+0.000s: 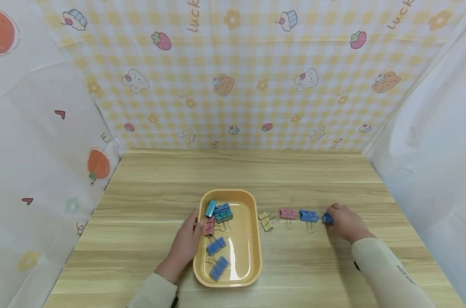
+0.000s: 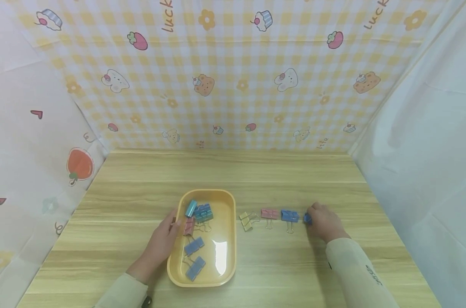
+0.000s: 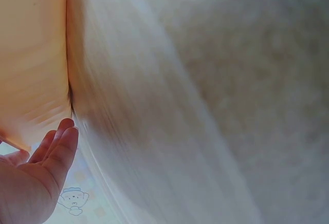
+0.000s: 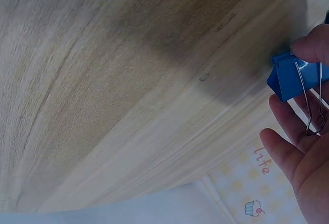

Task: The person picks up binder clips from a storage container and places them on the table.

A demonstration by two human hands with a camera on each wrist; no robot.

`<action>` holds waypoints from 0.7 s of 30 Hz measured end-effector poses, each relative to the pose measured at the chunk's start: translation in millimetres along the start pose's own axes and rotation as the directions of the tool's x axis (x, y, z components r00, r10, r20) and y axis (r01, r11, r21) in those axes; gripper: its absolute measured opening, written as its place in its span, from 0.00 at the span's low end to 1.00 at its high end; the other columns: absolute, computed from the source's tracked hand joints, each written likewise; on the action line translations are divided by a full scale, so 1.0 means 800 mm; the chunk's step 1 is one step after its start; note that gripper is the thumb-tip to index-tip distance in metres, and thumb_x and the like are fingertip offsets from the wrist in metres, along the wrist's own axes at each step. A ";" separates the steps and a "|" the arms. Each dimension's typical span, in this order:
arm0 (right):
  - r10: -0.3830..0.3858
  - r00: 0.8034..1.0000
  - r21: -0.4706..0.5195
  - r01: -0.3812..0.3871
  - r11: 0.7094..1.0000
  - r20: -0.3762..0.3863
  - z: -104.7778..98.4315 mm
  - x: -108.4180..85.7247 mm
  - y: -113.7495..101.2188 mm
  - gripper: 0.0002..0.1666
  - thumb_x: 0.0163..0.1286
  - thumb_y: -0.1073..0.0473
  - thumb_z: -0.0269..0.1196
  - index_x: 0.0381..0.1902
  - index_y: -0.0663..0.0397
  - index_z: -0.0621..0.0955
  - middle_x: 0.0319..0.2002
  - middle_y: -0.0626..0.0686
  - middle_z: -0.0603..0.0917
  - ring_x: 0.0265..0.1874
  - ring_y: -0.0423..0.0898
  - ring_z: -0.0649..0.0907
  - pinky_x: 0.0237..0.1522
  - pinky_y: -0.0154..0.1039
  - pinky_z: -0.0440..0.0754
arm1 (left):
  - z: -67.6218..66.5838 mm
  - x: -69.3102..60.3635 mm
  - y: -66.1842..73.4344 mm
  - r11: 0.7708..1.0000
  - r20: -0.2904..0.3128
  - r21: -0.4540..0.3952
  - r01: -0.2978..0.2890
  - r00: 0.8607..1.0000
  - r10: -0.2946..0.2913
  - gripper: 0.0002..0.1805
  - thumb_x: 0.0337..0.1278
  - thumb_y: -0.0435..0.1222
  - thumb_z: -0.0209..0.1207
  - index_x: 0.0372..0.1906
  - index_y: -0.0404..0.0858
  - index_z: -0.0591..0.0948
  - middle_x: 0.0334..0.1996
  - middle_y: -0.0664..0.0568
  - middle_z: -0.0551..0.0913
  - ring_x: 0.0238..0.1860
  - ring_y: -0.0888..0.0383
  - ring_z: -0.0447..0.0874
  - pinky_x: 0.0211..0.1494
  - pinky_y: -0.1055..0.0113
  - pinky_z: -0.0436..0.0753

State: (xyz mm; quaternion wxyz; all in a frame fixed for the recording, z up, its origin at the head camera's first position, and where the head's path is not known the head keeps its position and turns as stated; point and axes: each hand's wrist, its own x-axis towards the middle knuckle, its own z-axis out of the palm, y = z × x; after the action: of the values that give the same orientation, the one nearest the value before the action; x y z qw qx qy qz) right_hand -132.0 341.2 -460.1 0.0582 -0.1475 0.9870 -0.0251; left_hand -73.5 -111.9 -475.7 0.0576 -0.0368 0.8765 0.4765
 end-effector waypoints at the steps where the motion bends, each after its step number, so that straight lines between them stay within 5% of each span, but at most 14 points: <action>1: 0.003 1.000 0.001 -0.003 1.000 0.009 0.000 0.000 0.000 0.22 0.49 0.64 0.72 0.43 0.65 0.81 0.44 0.62 0.79 0.43 0.61 0.80 0.44 0.58 0.80 | 0.000 0.000 0.000 1.000 0.001 0.001 0.001 1.000 -0.001 0.29 0.76 0.40 0.43 0.76 0.37 0.54 0.68 0.37 0.65 0.66 0.40 0.66 0.64 0.45 0.71; 21: -0.003 0.997 -0.003 0.003 1.000 0.077 0.000 0.008 0.007 0.24 0.46 0.65 0.74 0.43 0.64 0.81 0.44 0.61 0.79 0.43 0.60 0.80 0.45 0.56 0.80 | 0.002 0.000 -0.001 1.000 -0.006 -0.003 -0.004 1.000 0.004 0.29 0.76 0.40 0.43 0.76 0.38 0.55 0.66 0.38 0.68 0.61 0.42 0.73 0.61 0.47 0.75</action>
State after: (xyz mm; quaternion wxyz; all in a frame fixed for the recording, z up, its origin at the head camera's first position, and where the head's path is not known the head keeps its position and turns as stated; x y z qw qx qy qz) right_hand -139.9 344.4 -460.7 0.0960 -0.1499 0.9839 -0.0179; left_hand -73.6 -111.1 -477.3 0.0539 -0.0363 0.8759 0.4780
